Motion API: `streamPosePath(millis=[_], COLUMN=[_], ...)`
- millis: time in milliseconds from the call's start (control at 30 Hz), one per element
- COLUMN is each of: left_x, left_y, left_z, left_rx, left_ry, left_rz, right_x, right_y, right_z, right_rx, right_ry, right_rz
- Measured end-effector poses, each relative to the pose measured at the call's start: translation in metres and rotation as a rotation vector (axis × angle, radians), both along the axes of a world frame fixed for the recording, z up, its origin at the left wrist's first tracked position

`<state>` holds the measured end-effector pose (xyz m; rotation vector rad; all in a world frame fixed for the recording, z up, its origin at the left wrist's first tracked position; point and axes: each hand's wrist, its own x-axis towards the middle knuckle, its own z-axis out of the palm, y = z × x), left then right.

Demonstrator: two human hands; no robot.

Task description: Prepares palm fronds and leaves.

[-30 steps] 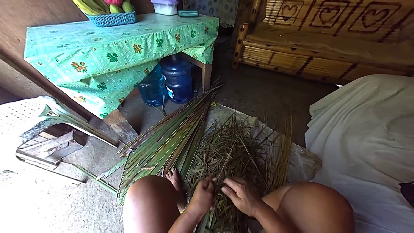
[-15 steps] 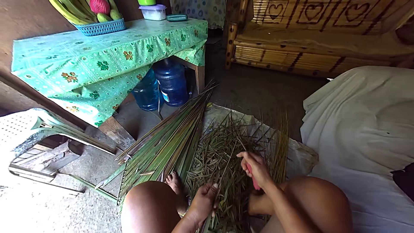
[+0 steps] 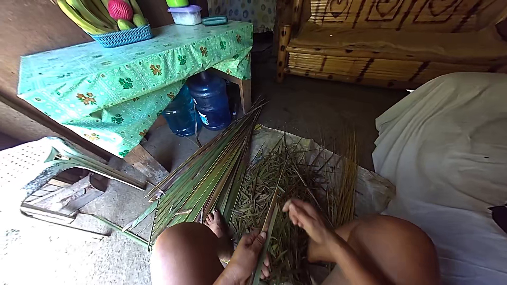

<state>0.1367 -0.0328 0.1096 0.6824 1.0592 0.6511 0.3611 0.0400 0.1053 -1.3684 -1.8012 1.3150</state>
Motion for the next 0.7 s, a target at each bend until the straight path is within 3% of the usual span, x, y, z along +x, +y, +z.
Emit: streamPosePath(millis=[100, 233, 467, 700], left_x=[0.000, 0.003, 0.000, -0.001], left_y=[0.007, 0.002, -0.004, -0.003], left_z=[-0.001, -0.003, -0.002, -0.003], left_rx=[0.028, 0.095, 0.117, 0.141], left_ry=[0.012, 0.013, 0.032, 0.058], left_rz=[0.021, 0.006, 0.023, 0.006], right_x=[-0.017, -0.023, 0.003, 0.000], right_y=[-0.031, -0.026, 0.026, 0.017], right_z=[-0.011, -0.025, -0.014, -0.002], right_rx=[0.189, 0.495, 0.171, 0.148], right_ry=[-0.144, -0.303, -0.413, -0.410], right_rz=[0.238, 0.123, -0.154, -0.231])
